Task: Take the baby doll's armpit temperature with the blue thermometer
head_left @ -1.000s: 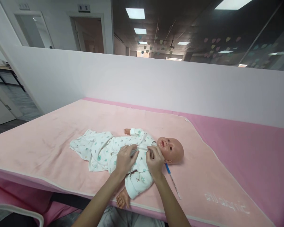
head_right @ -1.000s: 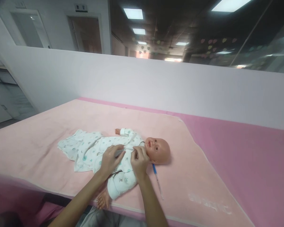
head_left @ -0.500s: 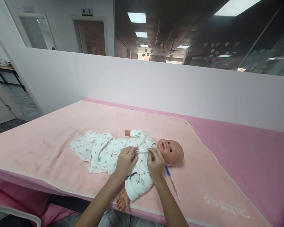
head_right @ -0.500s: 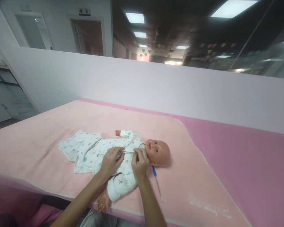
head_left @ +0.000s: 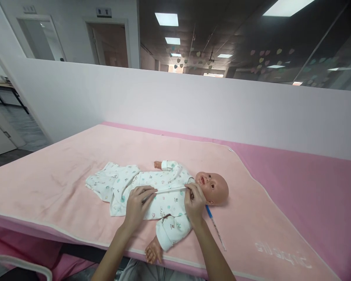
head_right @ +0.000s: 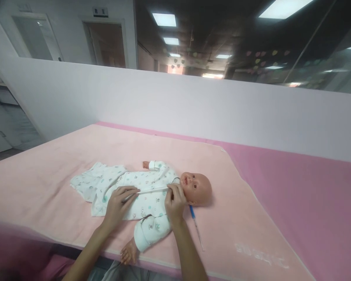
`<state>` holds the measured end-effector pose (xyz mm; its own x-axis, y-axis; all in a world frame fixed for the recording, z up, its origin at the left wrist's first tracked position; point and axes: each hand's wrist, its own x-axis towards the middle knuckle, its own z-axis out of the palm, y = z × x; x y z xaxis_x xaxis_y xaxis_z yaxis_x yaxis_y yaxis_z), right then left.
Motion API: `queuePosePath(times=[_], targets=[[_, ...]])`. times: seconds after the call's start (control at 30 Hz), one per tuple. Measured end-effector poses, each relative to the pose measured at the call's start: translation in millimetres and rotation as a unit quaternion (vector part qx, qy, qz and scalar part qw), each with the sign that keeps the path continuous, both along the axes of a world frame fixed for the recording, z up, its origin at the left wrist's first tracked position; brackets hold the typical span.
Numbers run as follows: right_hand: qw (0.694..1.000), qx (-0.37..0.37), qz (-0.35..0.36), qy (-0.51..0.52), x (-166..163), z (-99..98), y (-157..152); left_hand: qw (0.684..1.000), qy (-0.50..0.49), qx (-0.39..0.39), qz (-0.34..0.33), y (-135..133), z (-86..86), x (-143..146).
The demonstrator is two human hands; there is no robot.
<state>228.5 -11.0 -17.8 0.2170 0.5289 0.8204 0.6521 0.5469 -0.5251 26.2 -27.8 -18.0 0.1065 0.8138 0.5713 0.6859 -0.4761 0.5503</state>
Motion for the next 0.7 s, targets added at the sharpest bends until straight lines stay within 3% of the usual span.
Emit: queuePosePath(times=[0.2, 0.47, 0.7], targets=[[1.0, 0.005, 0.003, -0.002, -1.2, 2.9, -0.3, 0.999, -0.037, 0.014, -0.007, 0.1, -1.3, 2.0], [1.0, -0.015, 0.005, 0.002, -0.6, 1.0, 0.1, 0.995, 0.068, 0.068, 0.038, 8.7, -6.1, 1.1], [1.0, -0.014, 0.01, 0.007, -0.6, 1.5, -0.5, 0.995, 0.088, -0.039, 0.006, 25.9, 14.4, 1.4]])
